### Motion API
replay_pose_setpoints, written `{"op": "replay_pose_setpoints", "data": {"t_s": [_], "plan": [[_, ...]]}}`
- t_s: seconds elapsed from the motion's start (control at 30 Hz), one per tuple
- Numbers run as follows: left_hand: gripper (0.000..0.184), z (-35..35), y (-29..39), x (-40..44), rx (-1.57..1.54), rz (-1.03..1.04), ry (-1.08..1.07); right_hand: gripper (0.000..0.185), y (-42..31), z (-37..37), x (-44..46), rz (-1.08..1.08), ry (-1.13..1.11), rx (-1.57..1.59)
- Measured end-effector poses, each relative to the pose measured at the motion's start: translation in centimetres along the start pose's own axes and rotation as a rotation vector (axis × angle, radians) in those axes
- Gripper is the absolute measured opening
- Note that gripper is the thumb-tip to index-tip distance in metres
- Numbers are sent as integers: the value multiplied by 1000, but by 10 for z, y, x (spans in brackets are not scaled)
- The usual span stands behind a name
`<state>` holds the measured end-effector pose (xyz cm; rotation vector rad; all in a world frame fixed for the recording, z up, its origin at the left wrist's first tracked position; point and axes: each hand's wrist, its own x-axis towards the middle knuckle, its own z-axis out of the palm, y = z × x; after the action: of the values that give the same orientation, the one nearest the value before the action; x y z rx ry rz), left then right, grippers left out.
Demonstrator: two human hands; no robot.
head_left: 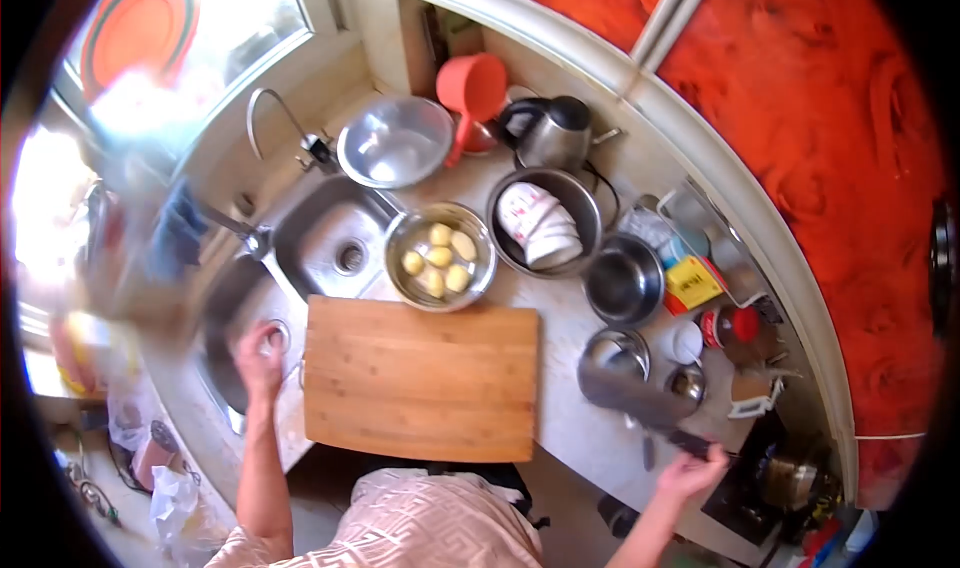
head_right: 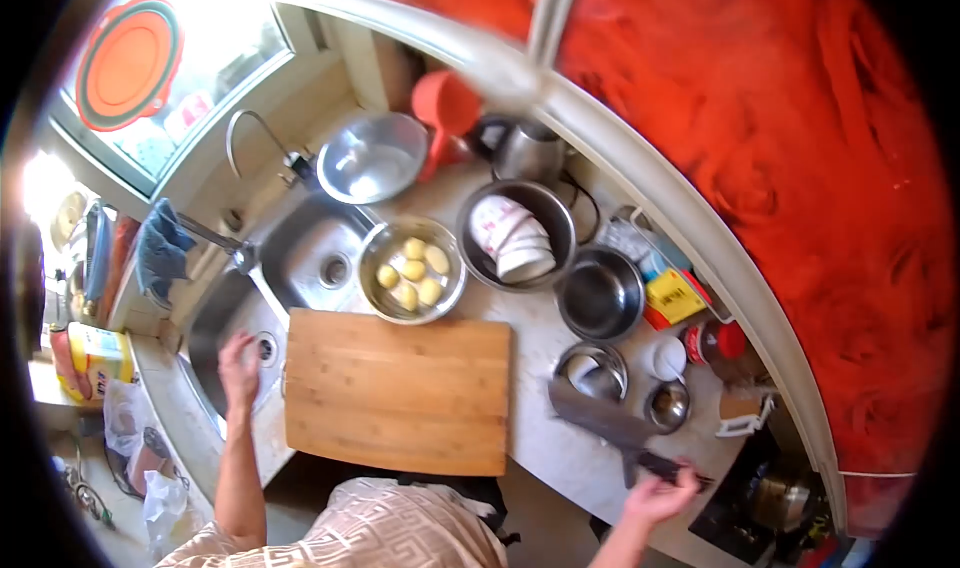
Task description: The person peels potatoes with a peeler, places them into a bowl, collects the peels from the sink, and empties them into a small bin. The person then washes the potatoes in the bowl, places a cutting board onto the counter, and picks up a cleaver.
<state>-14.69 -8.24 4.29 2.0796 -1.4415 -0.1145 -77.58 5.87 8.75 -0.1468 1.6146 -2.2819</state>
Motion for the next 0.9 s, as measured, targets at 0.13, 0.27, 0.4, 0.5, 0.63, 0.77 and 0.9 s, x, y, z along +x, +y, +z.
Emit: {"op": "replay_pose_setpoints", "data": {"t_s": [0.13,0.27,0.4,0.5,0.63,0.77,0.9], "plan": [[18,53,107,8,-334,258,-295,14,66,61,-113,443,-68,-129],[20,133,165,45,-235,416,-514,11,105,51,-155,601,-249,-128],[36,207,189,68,80,446,-582,16,110,20,-159,750,-327,-204],[42,234,185,72,135,595,-733,20,105,-2,-156,732,-468,-448],[39,216,202,74,145,679,-679,26,106,-13,-155,357,-913,-864],[32,178,192,78,-469,58,-627,56,93,32,-163,-22,-1239,-1443],[19,83,50,97,-1227,-927,-905,31,87,58,-170,-88,-1305,-1485]]}}
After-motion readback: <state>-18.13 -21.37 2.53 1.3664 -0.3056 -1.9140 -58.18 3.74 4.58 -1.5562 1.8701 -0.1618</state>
